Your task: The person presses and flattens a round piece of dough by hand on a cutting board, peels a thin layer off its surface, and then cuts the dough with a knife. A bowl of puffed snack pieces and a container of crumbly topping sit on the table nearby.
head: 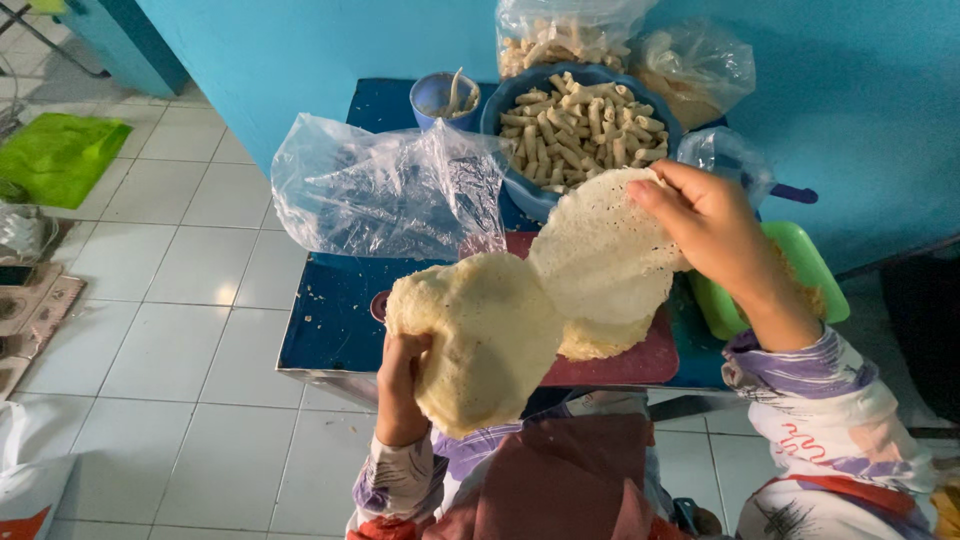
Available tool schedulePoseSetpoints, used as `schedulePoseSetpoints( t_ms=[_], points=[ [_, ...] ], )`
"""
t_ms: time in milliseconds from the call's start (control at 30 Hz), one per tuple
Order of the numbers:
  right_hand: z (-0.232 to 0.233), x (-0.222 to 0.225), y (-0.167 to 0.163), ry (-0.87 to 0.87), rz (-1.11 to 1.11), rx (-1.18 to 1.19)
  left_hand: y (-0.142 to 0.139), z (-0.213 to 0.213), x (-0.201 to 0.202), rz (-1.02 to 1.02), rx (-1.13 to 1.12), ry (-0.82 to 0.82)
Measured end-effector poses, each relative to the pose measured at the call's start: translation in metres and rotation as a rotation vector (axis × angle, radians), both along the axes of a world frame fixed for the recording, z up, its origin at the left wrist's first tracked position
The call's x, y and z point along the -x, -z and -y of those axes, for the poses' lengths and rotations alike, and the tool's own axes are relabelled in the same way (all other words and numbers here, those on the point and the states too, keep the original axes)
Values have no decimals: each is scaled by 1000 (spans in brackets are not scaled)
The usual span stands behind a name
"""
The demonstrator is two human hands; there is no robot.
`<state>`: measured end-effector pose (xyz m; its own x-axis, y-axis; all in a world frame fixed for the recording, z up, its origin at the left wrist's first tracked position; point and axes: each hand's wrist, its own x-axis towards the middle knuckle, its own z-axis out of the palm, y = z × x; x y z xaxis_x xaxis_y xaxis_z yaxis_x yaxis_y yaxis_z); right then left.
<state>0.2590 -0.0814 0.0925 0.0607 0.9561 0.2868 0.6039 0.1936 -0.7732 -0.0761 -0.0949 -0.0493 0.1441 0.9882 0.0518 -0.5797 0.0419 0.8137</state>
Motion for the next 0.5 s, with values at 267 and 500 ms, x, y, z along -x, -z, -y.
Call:
schedulePoseSetpoints(
  t_ms=[267,500],
  points=[
    [-1,-28,3,3,-30,50,-20,-6,22,225,311,124],
    [7,-39,-14,209,371,-182,-19,-3,14,22,269,22]
  ],
)
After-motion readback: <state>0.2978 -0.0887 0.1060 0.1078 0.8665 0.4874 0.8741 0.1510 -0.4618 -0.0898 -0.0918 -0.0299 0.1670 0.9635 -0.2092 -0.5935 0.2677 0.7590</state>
